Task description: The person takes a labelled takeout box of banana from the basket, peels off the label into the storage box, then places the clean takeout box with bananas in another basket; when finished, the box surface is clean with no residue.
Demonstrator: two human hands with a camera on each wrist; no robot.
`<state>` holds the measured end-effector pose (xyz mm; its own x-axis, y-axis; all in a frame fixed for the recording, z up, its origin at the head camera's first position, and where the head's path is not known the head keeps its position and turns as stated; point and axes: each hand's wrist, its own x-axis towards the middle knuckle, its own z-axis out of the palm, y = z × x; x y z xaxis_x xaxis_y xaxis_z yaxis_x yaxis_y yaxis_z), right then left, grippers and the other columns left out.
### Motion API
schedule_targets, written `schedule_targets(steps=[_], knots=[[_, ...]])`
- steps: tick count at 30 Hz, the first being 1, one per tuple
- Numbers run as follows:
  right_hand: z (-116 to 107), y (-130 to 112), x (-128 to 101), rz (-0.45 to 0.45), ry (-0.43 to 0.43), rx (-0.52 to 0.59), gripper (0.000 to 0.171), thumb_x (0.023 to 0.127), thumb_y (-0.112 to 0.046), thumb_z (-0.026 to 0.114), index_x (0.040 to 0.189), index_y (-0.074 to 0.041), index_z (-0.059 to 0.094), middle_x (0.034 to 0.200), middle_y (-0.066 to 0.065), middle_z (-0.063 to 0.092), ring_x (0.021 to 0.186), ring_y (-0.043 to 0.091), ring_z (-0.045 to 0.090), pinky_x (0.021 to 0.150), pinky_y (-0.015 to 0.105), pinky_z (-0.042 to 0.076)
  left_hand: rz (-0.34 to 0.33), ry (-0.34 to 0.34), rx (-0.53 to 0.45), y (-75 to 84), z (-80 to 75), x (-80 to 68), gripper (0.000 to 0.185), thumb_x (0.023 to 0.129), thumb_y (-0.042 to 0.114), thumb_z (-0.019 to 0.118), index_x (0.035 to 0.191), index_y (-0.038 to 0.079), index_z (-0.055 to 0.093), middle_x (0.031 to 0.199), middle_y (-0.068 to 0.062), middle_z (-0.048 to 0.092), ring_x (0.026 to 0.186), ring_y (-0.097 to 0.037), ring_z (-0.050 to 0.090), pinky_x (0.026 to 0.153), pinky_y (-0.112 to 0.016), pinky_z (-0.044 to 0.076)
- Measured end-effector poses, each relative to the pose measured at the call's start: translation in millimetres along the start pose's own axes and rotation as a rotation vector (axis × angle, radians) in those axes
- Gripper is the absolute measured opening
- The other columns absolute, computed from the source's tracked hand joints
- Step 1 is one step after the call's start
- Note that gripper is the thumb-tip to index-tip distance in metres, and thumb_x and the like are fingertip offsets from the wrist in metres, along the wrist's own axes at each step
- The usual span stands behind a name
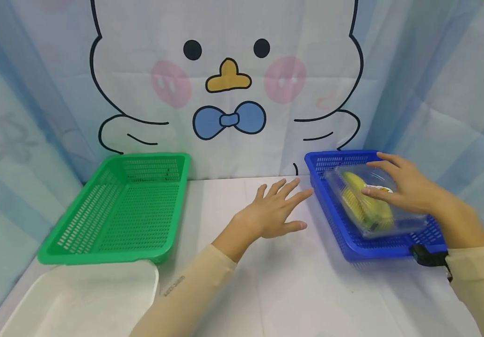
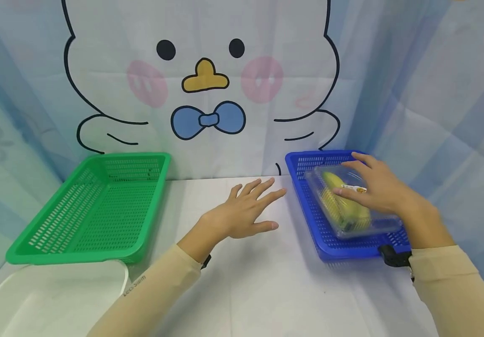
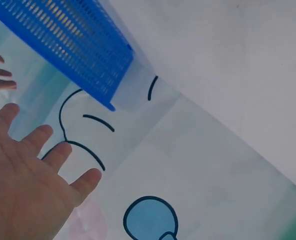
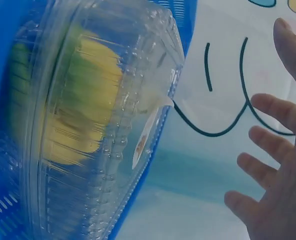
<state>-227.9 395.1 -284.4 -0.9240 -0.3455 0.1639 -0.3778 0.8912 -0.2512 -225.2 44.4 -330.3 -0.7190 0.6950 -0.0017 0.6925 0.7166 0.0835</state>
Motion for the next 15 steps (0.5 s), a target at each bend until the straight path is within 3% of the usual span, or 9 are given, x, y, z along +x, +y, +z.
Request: schedule_targets(steps=[15], knots=[[-4.4, 34.6, -4.3, 0.099, -0.03, 0.139, 0.073, 0.098, -0.035, 0.071, 0.155, -0.003, 0.039, 0.162, 0.034, 0.021, 0.146, 0.06, 0.018, 0.106, 0.081, 0.021, 0.047, -0.011, -0.008, 20.5, 7.6, 27.2, 0.077, 0.101, 0.068, 0.041, 0.164, 0.045, 0.002, 0.174, 0.002, 0.003, 0.159, -0.028, 0.011, 0.122, -0.062, 0.021]])
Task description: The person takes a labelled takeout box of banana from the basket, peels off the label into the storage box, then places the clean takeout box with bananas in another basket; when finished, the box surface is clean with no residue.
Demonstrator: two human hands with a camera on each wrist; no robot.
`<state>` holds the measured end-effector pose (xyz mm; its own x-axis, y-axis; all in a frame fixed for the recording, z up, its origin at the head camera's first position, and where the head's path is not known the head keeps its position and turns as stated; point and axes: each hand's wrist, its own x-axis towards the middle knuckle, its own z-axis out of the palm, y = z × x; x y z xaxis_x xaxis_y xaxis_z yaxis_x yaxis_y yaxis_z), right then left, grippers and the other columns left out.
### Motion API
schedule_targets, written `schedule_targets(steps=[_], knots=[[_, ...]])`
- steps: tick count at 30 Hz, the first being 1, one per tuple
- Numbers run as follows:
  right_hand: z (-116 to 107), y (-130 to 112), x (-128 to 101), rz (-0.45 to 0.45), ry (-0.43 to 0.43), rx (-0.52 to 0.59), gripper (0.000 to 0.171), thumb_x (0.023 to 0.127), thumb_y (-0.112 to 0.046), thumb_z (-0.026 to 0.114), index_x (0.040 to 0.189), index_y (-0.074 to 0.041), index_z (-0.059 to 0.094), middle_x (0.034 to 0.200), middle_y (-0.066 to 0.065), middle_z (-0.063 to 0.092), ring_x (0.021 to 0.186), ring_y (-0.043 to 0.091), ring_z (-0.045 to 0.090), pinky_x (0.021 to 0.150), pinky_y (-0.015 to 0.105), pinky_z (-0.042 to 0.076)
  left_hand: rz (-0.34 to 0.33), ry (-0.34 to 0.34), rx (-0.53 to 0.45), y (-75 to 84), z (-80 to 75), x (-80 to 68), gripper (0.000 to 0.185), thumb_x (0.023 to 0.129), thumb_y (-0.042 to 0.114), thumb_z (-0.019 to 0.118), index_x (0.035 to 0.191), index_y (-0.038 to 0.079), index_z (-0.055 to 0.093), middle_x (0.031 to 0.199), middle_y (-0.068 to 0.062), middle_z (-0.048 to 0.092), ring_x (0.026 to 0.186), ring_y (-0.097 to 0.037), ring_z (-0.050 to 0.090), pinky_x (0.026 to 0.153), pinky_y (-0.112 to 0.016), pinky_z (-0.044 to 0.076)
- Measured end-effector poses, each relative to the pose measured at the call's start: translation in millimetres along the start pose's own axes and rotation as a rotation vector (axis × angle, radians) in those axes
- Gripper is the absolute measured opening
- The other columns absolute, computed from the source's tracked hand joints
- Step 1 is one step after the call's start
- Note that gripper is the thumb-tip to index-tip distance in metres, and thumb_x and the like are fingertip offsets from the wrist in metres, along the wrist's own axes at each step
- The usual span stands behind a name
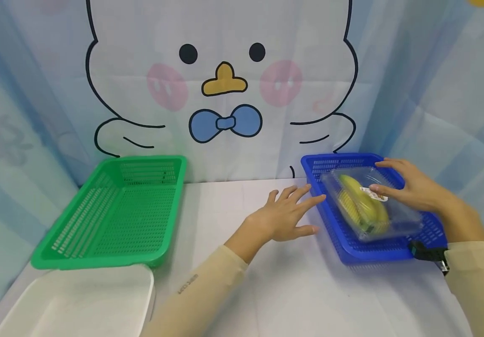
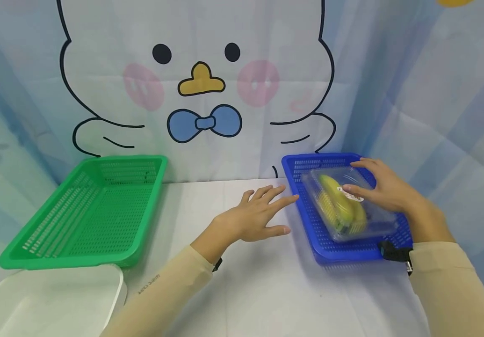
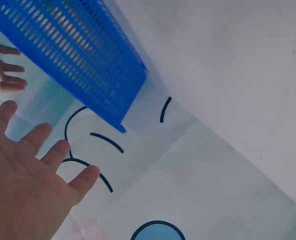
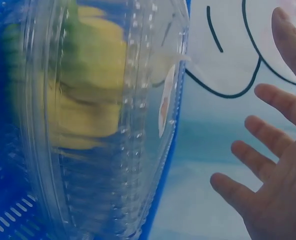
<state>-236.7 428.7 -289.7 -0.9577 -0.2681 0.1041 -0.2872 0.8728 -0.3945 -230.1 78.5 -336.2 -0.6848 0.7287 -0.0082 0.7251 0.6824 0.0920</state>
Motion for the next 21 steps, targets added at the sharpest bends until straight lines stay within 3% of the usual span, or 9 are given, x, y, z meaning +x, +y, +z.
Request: schedule_targets(steps=[8, 16, 21], knots=[[5.7, 19.7, -0.4, 0.061, -0.048, 0.083, 0.068, 0.105, -0.036, 0.06, 0.158, -0.002, 0.033, 0.161, 0.035, 0.022, 0.138, 0.065, 0.03, 0.102, 0.078, 0.031, 0.014, -0.019, -0.043, 11.1, 7.0, 12.3, 0.073, 0.101, 0.071, 0.037, 0.163, 0.049, 0.006, 0.174, 0.005, 0.003, 0.159, -0.025, 0.011, 0.122, -0.06, 0.023], [5.4, 31.2, 2.2, 0.076, -0.105, 0.13, 0.069, 0.107, -0.034, 0.056, 0.161, -0.004, 0.026, 0.164, 0.035, 0.015, 0.14, 0.067, 0.023, 0.101, 0.081, 0.026, 0.026, -0.007, -0.013, 21.2, 7.1, 22.6, 0.071, 0.1, 0.074, 0.032, 0.163, 0.049, 0.01, 0.174, 0.006, 0.004, 0.158, -0.023, 0.013, 0.12, -0.058, 0.027], [7.1, 40.3, 2.7, 0.056, -0.125, 0.095, 0.069, 0.104, -0.031, 0.061, 0.16, -0.003, 0.031, 0.161, 0.038, 0.021, 0.137, 0.068, 0.027, 0.1, 0.082, 0.027, 0.023, -0.022, -0.058, 21.1, 11.3, 31.1, 0.068, 0.1, 0.074, 0.033, 0.161, 0.047, 0.021, 0.173, 0.006, 0.007, 0.158, -0.023, 0.015, 0.12, -0.057, 0.028]])
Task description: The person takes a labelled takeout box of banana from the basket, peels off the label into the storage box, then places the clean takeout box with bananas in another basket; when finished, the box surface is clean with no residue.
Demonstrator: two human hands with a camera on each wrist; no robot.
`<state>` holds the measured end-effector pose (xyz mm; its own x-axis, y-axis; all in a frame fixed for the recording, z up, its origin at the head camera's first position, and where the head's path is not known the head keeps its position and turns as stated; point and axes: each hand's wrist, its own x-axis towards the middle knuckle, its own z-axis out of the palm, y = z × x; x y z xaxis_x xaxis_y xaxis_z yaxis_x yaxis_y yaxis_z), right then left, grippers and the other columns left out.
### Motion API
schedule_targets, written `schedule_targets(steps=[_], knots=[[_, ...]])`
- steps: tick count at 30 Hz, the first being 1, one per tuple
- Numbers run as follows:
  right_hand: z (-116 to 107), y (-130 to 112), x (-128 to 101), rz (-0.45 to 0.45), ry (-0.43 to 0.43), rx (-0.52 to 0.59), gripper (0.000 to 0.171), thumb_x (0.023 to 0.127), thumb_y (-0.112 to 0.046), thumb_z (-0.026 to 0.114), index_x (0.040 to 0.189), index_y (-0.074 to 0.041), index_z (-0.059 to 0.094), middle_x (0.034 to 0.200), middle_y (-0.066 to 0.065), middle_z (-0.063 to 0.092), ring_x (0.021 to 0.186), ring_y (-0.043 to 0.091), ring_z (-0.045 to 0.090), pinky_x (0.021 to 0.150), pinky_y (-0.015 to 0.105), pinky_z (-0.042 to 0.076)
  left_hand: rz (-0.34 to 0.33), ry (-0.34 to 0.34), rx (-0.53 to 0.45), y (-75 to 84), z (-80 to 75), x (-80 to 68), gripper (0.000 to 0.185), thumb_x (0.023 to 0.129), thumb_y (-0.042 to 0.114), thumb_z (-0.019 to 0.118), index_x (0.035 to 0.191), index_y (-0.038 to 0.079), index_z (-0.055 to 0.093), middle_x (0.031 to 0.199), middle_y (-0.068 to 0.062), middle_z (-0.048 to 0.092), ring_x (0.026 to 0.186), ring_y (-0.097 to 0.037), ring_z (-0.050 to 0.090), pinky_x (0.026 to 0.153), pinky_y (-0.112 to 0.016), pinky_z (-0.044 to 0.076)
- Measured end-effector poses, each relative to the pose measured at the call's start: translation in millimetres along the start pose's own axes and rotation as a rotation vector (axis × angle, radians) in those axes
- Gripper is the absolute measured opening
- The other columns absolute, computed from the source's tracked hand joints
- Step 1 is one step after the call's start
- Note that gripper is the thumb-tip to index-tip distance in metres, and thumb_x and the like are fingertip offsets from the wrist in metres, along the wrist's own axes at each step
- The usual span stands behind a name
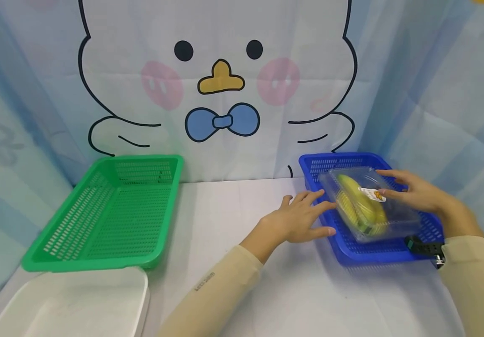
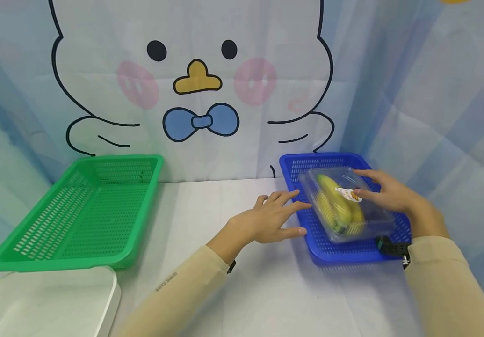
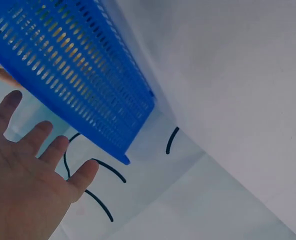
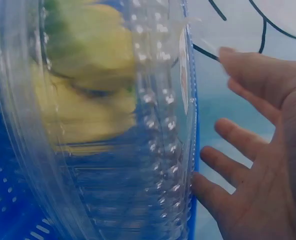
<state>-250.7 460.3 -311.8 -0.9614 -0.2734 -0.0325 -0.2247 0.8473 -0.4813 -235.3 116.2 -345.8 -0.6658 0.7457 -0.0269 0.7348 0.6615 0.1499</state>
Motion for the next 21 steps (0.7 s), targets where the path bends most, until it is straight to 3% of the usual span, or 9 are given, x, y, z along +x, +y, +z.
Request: schedule_targets(steps=[5, 11, 16, 21], knots=[[4.7, 7.5, 0.0, 0.014, -0.004, -0.002, 0.067, 0.104, -0.031, 0.061, 0.159, -0.005, 0.035, 0.16, 0.037, 0.025, 0.135, 0.066, 0.035, 0.1, 0.079, 0.033, 0.016, 0.006, -0.052, -3.2, 5.4, 5.9, 0.063, 0.101, 0.073, 0.034, 0.156, 0.042, 0.037, 0.171, 0.005, 0.016, 0.157, -0.022, 0.018, 0.119, -0.055, 0.029], [12.4, 9.6, 3.4, 0.067, -0.108, 0.012, 0.067, 0.106, -0.041, 0.056, 0.161, -0.009, 0.034, 0.161, 0.037, 0.024, 0.137, 0.065, 0.034, 0.098, 0.077, 0.038, 0.002, 0.045, -0.121, -9.6, 11.8, 7.4, 0.057, 0.101, 0.071, 0.039, 0.144, 0.036, 0.051, 0.167, 0.005, 0.029, 0.154, -0.021, 0.024, 0.118, -0.054, 0.03], [12.0, 13.2, 1.9, 0.084, -0.151, 0.033, 0.068, 0.105, -0.044, 0.056, 0.161, -0.01, 0.035, 0.16, 0.039, 0.025, 0.14, 0.064, 0.028, 0.099, 0.078, 0.036, -0.003, 0.051, -0.139, -11.7, 13.5, 9.5, 0.057, 0.1, 0.072, 0.041, 0.144, 0.036, 0.051, 0.17, 0.0, 0.024, 0.156, -0.026, 0.021, 0.119, -0.057, 0.028], [5.0, 20.7, -5.7, 0.075, -0.188, 0.097, 0.071, 0.103, -0.035, 0.062, 0.161, -0.008, 0.033, 0.161, 0.038, 0.021, 0.141, 0.065, 0.024, 0.099, 0.079, 0.036, 0.011, 0.053, -0.12, -7.5, 11.2, 15.5, 0.056, 0.1, 0.072, 0.04, 0.142, 0.036, 0.049, 0.171, -0.006, 0.02, 0.157, -0.027, 0.018, 0.12, -0.057, 0.028]])
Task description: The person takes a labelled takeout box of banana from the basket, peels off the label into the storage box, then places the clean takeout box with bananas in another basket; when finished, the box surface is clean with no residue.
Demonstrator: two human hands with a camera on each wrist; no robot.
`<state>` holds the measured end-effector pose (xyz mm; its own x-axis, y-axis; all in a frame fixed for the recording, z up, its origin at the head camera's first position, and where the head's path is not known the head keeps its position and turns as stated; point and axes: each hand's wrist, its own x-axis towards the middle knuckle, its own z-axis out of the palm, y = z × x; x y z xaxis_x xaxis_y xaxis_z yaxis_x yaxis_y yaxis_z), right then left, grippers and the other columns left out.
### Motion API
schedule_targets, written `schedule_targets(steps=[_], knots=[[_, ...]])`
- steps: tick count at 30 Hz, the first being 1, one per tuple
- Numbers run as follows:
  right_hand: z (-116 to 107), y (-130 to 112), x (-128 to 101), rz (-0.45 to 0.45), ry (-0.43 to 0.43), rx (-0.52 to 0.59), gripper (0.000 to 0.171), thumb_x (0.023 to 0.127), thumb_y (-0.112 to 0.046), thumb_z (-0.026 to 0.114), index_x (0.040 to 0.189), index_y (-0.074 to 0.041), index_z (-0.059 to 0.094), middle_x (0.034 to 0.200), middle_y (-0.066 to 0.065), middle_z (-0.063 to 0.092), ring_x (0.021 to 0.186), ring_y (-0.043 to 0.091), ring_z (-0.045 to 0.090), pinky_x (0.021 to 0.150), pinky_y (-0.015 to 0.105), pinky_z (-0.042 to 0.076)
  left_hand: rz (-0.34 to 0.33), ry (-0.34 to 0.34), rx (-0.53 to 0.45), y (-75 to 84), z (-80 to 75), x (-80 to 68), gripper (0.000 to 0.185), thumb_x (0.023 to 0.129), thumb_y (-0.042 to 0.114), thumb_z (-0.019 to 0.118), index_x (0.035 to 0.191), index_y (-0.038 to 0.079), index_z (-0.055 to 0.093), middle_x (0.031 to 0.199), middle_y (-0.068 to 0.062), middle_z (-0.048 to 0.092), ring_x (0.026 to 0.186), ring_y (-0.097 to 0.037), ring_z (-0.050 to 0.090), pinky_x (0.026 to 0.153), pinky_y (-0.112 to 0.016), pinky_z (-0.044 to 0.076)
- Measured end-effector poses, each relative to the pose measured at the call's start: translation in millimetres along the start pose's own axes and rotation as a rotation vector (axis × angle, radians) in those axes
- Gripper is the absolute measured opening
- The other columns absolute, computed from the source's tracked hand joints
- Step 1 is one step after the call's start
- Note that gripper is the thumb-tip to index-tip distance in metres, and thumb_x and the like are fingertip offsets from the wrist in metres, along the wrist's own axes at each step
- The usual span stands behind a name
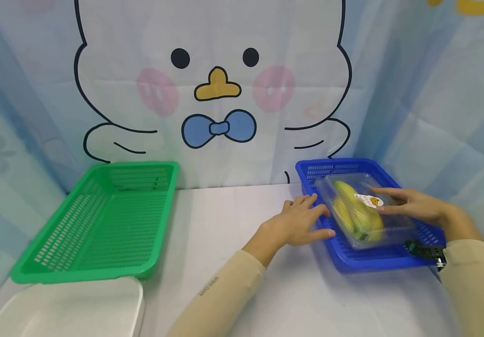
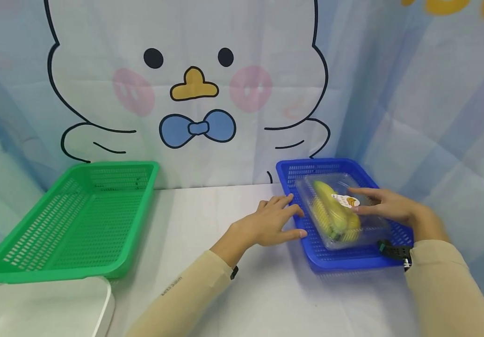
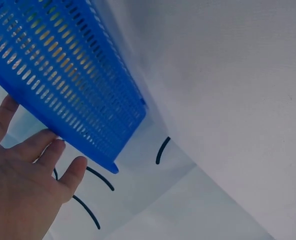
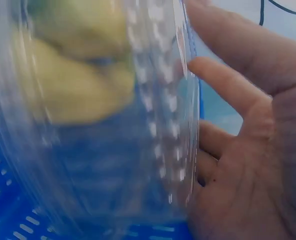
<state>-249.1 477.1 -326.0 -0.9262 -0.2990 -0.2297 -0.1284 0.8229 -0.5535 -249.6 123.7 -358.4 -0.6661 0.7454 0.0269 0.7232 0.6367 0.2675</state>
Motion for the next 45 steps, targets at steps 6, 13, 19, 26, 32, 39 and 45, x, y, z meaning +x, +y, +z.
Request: schedule_targets(steps=[6, 13, 19, 26, 32, 39, 45], knots=[[-1.4, 8.2, -4.9, 0.0, -0.035, 0.056, 0.076, 0.098, -0.031, 0.071, 0.161, -0.013, 0.033, 0.164, 0.033, 0.019, 0.144, 0.064, 0.017, 0.099, 0.082, 0.031, -0.021, -0.02, 0.051, 6.5, -2.5, 2.2, 0.058, 0.1, 0.073, 0.037, 0.146, 0.039, 0.045, 0.172, -0.006, 0.018, 0.157, -0.026, 0.019, 0.119, -0.054, 0.031], [4.4, 12.4, -7.3, -0.006, 0.02, 0.001, 0.072, 0.098, -0.033, 0.071, 0.16, -0.022, 0.038, 0.162, 0.032, 0.022, 0.133, 0.061, 0.041, 0.093, 0.076, 0.041, -0.04, -0.029, 0.04, 7.6, -3.7, 0.7, 0.058, 0.099, 0.073, 0.038, 0.147, 0.041, 0.045, 0.172, -0.004, 0.018, 0.157, -0.026, 0.021, 0.119, -0.055, 0.03], [6.8, 14.2, -6.9, -0.031, 0.078, 0.026, 0.066, 0.1, -0.031, 0.068, 0.159, -0.022, 0.039, 0.164, 0.022, 0.019, 0.111, 0.036, 0.057, 0.082, 0.049, 0.053, -0.037, -0.022, 0.044, 6.3, -3.3, 0.3, 0.058, 0.1, 0.073, 0.037, 0.147, 0.04, 0.045, 0.172, -0.003, 0.019, 0.157, -0.026, 0.021, 0.118, -0.055, 0.03], [4.7, 11.0, -3.6, 0.0, 0.148, 0.025, 0.062, 0.103, -0.039, 0.063, 0.157, -0.017, 0.043, 0.168, 0.024, 0.004, 0.116, 0.041, 0.043, 0.083, 0.052, 0.048, -0.042, -0.018, 0.035, 4.0, -2.5, 0.5, 0.055, 0.099, 0.074, 0.037, 0.143, 0.041, 0.047, 0.172, -0.001, 0.019, 0.156, -0.026, 0.022, 0.118, -0.054, 0.031], [3.3, 11.5, -2.4, -0.032, 0.14, 0.137, 0.056, 0.106, -0.032, 0.058, 0.153, -0.007, 0.041, 0.166, 0.028, 0.0, 0.141, 0.062, 0.014, 0.094, 0.078, 0.035, -0.035, -0.021, 0.031, 3.2, -1.3, 1.8, 0.056, 0.099, 0.074, 0.037, 0.144, 0.041, 0.047, 0.171, 0.0, 0.02, 0.156, -0.026, 0.021, 0.118, -0.055, 0.03], [-0.1, 14.8, -6.7, -0.029, 0.134, 0.17, 0.051, 0.109, -0.029, 0.051, 0.153, -0.009, 0.034, 0.165, 0.031, 0.0, 0.135, 0.062, 0.03, 0.093, 0.075, 0.041, -0.034, -0.025, 0.017, 2.8, 0.6, 3.4, 0.054, 0.099, 0.073, 0.038, 0.144, 0.043, 0.047, 0.172, 0.002, 0.018, 0.156, -0.026, 0.022, 0.118, -0.057, 0.03], [-1.8, 11.6, -10.2, -0.017, 0.135, 0.164, 0.05, 0.11, -0.032, 0.049, 0.153, -0.009, 0.035, 0.164, 0.033, 0.007, 0.131, 0.061, 0.041, 0.093, 0.067, 0.047, -0.022, -0.015, 0.02, -0.1, 1.9, 4.0, 0.048, 0.1, 0.072, 0.038, 0.14, 0.046, 0.049, 0.171, -0.001, 0.02, 0.155, -0.028, 0.024, 0.116, -0.057, 0.033]])
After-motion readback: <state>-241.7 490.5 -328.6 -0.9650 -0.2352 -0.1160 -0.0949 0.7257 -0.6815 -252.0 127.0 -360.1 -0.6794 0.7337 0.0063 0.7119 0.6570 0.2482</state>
